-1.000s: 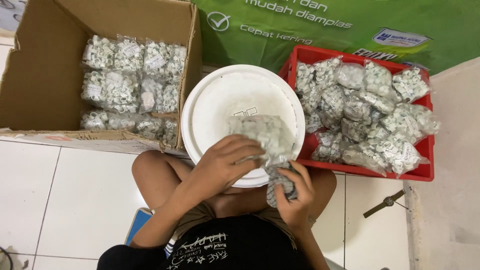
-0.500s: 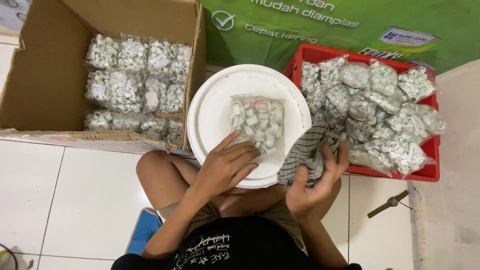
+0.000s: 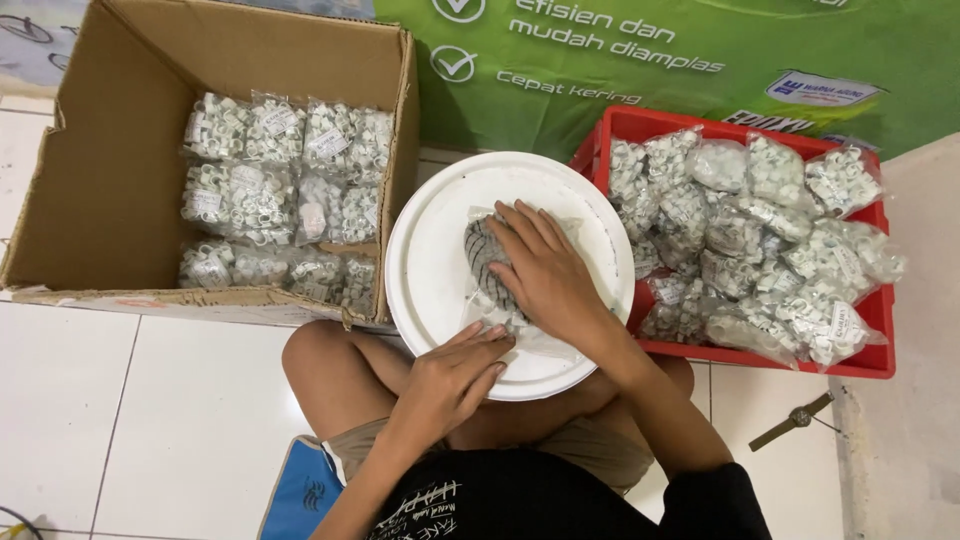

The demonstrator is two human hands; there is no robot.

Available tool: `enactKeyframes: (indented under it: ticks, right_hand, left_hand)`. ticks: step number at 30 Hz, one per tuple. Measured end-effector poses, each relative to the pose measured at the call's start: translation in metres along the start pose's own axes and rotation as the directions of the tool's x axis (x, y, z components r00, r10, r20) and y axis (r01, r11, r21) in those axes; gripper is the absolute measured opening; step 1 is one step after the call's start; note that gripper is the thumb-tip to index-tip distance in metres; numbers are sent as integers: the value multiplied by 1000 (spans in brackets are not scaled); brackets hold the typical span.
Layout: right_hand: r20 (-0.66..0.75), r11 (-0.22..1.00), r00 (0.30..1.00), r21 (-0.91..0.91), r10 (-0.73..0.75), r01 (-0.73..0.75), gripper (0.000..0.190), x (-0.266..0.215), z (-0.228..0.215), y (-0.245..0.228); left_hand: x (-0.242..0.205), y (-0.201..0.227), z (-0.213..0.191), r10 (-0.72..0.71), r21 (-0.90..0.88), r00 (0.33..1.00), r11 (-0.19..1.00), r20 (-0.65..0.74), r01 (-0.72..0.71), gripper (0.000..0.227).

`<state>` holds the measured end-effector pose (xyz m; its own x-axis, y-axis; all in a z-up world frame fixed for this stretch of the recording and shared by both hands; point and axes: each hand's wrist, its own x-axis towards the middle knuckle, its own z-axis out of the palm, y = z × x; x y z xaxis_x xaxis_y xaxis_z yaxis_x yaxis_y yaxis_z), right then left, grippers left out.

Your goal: The person sits on the floor and wipes a plastic bag containing small white objects using a cloth. They rub the bag on a white bucket lid and then place it into a cardboard box.

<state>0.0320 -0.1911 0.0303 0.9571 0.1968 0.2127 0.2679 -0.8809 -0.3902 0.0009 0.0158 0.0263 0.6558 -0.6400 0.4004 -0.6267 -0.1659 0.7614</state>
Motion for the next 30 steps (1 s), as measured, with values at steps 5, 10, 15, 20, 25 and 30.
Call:
enactKeyframes:
  ticks: [5,10,15,20,25,30]
  right_hand:
    - [-16,996,998,61,68,-66,35,17,-1,30]
    - [-100,993,990,77,99,-91,37,27,-15,27]
    - [-326,985,930,-75,-169,153,37,5,-16,-10]
    - [-59,951,959,-157,-278,266,37,-17,-12,-37]
    - [-35,910,936,-250,-351,331,33,-8,7,-29]
    - [50,932,939,-115,-340,344,27,8,16,-13]
  left_hand:
    - [0,-4,0,15,-22,1000,1000,-2,-15,21]
    - [-2,-5,1,31,-40,999,999,-11,-31,21]
    - [-13,2,5,175,197,980,968,-93,-154,22]
    - [-21,11,13,87,405,994,908,66,-107,20]
    - [-34,4,29,55,649,989,749,139,-133,43]
    - [-33,6,31,34,739,987,660,155,-139,64]
